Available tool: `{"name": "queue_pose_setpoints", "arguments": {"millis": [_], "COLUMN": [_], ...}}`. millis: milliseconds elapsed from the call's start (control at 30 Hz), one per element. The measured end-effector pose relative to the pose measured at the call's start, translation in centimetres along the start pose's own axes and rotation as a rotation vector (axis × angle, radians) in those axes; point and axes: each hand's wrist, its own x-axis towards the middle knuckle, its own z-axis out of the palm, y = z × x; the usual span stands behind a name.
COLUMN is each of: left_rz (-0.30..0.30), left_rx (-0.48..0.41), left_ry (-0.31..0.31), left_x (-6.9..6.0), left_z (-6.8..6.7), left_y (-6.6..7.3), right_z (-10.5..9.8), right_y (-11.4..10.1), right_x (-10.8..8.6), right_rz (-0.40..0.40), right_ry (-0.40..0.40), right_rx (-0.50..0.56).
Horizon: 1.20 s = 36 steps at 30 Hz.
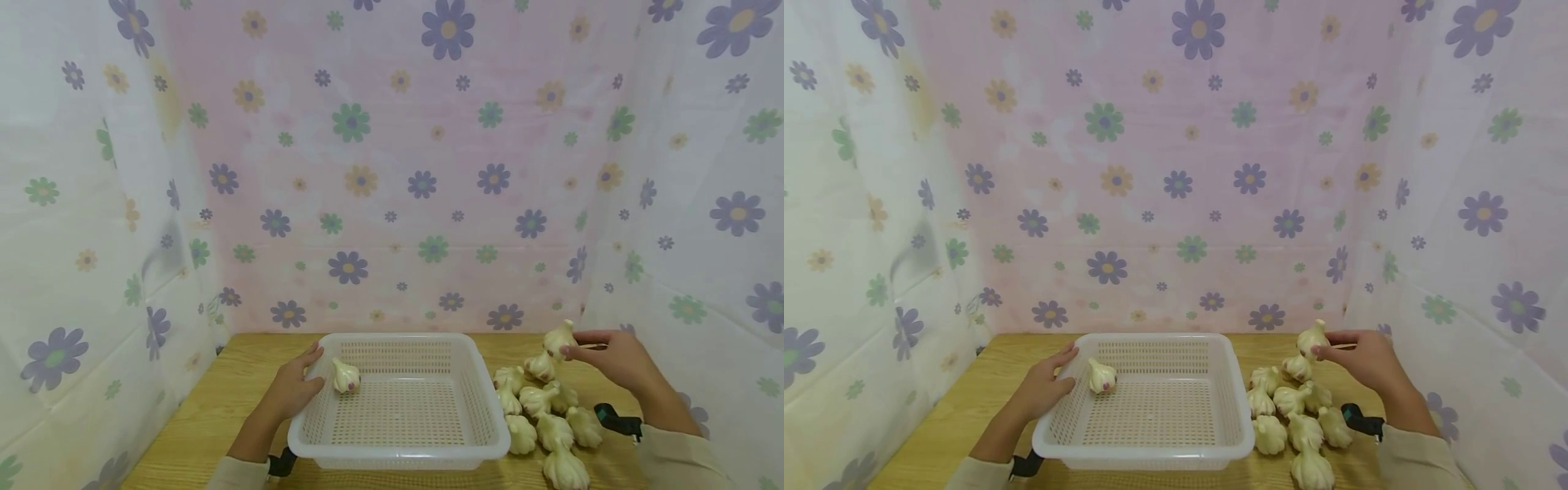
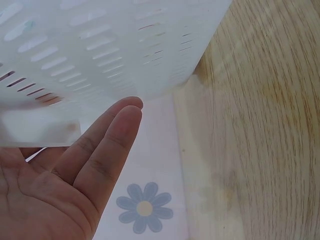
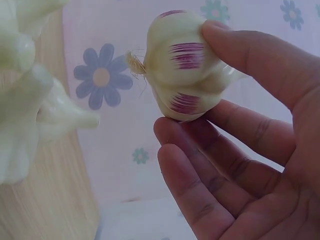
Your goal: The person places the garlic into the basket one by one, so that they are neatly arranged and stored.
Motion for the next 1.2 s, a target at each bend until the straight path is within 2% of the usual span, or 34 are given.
{"name": "queue_pose_setpoints", "arguments": {"millis": [367,600,800,1200], "left_rz": [0.003,-0.001,-0.004,-0.016], "left_rx": [-0.006,0.000,0.005,-0.010], "left_ry": [-0.002,-0.001,-0.003,0.000], "left_x": [0.1,-0.1,-0.2,-0.3], "left_z": [0.1,0.0,-0.2,-0.1], "left_y": [-0.1,0.1,0.4,0.5], "right_z": [1.0,1.9,2.3,3.0], "right_y": [-3.7,-5.2,-6.8,-10.0], "right_x": [0.8,1.9,2.5,3.6], "right_rz": [-0.069,-0.141,-0.170,-0.217], "right_ry": [0.014,0.020,0.020,-0.044], "right_rx": [0.039,0.035,0.041,0.065]}}
